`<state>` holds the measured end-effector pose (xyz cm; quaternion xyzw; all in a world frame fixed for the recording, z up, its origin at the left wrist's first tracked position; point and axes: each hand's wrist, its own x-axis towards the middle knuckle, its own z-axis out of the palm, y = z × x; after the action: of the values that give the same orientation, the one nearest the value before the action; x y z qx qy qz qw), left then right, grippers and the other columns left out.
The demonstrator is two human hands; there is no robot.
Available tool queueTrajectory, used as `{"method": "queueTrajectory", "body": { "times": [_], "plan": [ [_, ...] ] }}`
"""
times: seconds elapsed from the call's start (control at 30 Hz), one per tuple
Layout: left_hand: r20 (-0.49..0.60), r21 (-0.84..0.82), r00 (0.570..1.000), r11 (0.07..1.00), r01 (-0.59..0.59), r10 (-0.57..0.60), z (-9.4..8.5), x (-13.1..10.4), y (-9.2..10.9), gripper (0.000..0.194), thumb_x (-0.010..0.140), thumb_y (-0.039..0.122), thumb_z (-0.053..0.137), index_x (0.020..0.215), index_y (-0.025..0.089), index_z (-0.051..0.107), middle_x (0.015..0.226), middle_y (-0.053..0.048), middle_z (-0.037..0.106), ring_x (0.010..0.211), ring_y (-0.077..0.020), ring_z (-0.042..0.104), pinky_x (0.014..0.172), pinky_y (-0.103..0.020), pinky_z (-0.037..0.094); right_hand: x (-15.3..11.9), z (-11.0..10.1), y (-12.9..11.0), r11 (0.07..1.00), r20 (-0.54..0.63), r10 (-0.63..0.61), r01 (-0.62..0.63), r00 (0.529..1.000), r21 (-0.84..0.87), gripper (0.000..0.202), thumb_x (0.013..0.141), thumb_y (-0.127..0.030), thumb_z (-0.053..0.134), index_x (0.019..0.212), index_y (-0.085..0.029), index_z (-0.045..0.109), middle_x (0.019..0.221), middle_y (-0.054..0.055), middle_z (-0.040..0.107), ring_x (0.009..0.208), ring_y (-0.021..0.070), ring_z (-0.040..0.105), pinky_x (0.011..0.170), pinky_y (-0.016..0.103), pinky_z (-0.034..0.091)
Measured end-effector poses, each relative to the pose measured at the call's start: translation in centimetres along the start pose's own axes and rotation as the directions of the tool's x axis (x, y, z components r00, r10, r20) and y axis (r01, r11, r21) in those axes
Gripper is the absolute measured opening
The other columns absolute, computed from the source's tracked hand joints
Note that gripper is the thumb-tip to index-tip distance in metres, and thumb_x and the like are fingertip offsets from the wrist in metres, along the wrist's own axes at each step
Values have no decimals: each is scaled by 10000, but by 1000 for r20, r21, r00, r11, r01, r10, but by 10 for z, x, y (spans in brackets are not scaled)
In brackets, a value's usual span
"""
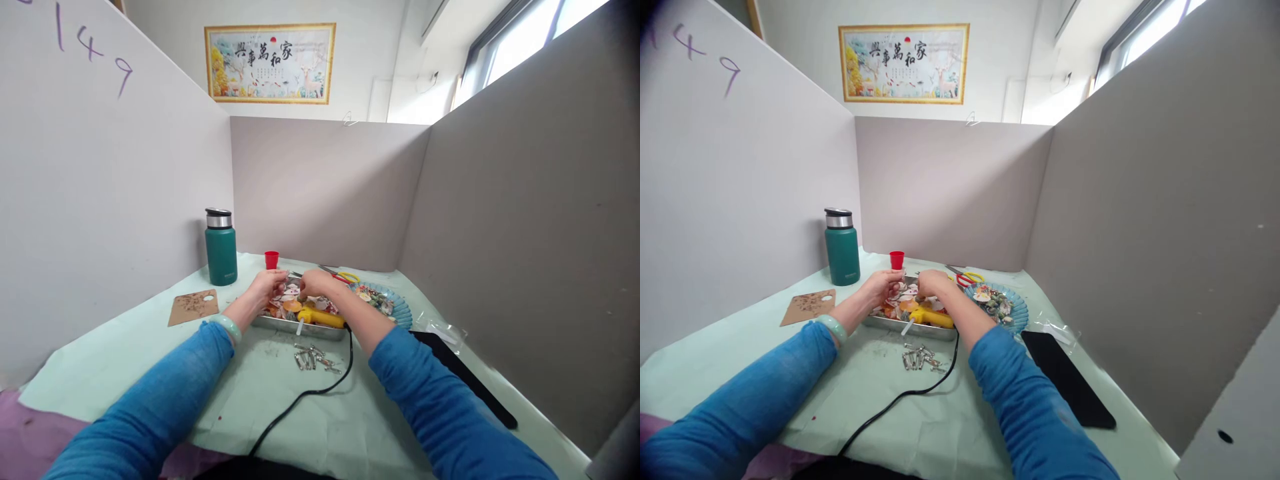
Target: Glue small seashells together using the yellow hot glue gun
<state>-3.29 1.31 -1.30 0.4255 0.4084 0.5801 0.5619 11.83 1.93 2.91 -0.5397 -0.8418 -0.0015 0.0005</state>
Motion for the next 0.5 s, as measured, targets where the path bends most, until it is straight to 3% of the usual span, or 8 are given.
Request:
{"method": "queueTrajectory", "body": {
  "times": [0.17, 0.3, 0.37, 0.43, 0.5],
  "plan": [
    [8, 5, 1000, 1000, 6, -6, -1, -1, 1, 183, 650, 125, 749, 718, 112, 580, 504, 24, 529, 370, -51, 434, 360, -168, 307, 19, 9, -11, 1000, 80, -24, 26, 996, -17, 234, 592, -187, 759, 820, -133, 748, 932, 134, 729, 846, 285, 672, 697, 310, 500],
    [6, -8, 1000, 1000, 9, -9, 0, -2, 3, 170, 651, 109, 738, 719, 109, 582, 507, 25, 530, 378, -49, 436, 374, -167, 309, 11, -7, 4, 994, -31, -61, 64, 998, 85, 213, 760, -169, 618, 949, -155, 714, 992, 115, 720, 913, 242, 662, 698, 261, 493],
    [22, -24, 1000, 1000, 17, -16, 3, -4, 4, 157, 659, 107, 727, 718, 108, 581, 510, 28, 523, 381, -48, 433, 379, -169, 315, -2, -13, 16, 972, -90, -80, 98, 993, 214, 289, 868, -192, 484, 1112, -181, 638, 954, 80, 720, 804, 168, 669, 616, 214, 491],
    [79, -45, 997, 998, 31, -27, 7, -7, 4, 141, 669, 108, 717, 731, 105, 590, 519, 31, 521, 388, -49, 432, 389, -175, 332, -18, -14, 25, 740, -174, -85, 179, 981, 648, 262, 869, -186, 482, 1099, -152, 604, 903, 83, 704, 715, 146, 654, 529, 202, 482],
    [172, -66, 984, 996, 54, -42, 12, -9, 3, 135, 675, 109, 714, 757, 100, 608, 550, 23, 541, 408, -51, 446, 410, -180, 357, -33, -7, 32, 468, -233, -96, 251, 968, 848, 185, 853, -196, 516, 1012, -161, 604, 894, 66, 677, 662, 122, 626, 485, 195, 471]
  ]
}}
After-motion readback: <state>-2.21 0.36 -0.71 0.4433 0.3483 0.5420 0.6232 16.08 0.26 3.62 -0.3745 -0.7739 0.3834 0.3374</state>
